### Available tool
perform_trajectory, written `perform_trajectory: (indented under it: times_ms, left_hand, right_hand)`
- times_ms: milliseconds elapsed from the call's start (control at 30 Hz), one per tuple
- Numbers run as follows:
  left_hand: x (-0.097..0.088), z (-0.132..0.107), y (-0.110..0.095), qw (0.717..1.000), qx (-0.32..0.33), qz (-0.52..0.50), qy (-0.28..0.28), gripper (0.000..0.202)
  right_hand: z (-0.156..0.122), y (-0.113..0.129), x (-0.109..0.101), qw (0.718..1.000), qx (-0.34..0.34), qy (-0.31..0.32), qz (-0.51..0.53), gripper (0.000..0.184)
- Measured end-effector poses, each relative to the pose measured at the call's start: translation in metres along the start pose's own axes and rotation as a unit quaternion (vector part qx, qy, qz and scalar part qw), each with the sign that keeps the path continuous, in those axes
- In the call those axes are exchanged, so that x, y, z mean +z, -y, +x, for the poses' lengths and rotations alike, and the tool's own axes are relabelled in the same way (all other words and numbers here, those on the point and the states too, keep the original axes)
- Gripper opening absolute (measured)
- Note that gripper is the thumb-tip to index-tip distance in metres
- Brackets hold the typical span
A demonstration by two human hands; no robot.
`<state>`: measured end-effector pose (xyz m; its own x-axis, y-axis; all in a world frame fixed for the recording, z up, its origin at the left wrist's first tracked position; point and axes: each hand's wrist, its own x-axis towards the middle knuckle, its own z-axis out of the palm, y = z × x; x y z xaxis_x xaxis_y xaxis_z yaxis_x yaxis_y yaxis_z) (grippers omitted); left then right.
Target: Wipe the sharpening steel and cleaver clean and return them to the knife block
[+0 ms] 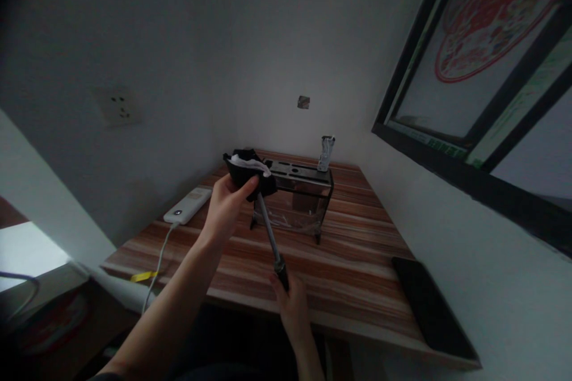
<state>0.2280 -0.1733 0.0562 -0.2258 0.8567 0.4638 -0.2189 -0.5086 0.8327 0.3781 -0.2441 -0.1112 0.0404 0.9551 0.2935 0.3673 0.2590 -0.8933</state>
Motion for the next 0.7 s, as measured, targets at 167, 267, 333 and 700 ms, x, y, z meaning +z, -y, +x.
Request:
perform_trajectory:
  times_ms: [167,267,333,700]
  left_hand:
    - [0.005,-0.01,0.006,1.0,-0.017,0.021,0.016,0.034]
    - [0.007,-0.018,0.013,0.998,-0.033,0.04,0.034,0.032]
    - [0.008,-0.023,0.018,0.997,-0.042,0.05,0.04,0.032]
    - [0.005,-0.042,0.039,0.993,-0.085,0.056,0.051,0.033]
  right_hand:
    - [0.0,0.0,-0.001,1.0,0.016,0.011,0.006,0.05]
    - [0.0,0.0,-0.001,1.0,0.021,0.011,0.007,0.049]
    - [0.0,0.0,-0.001,1.0,0.023,0.006,0.008,0.048]
    - [0.001,-0.002,0.0,0.999,0.033,-0.012,0.009,0.049]
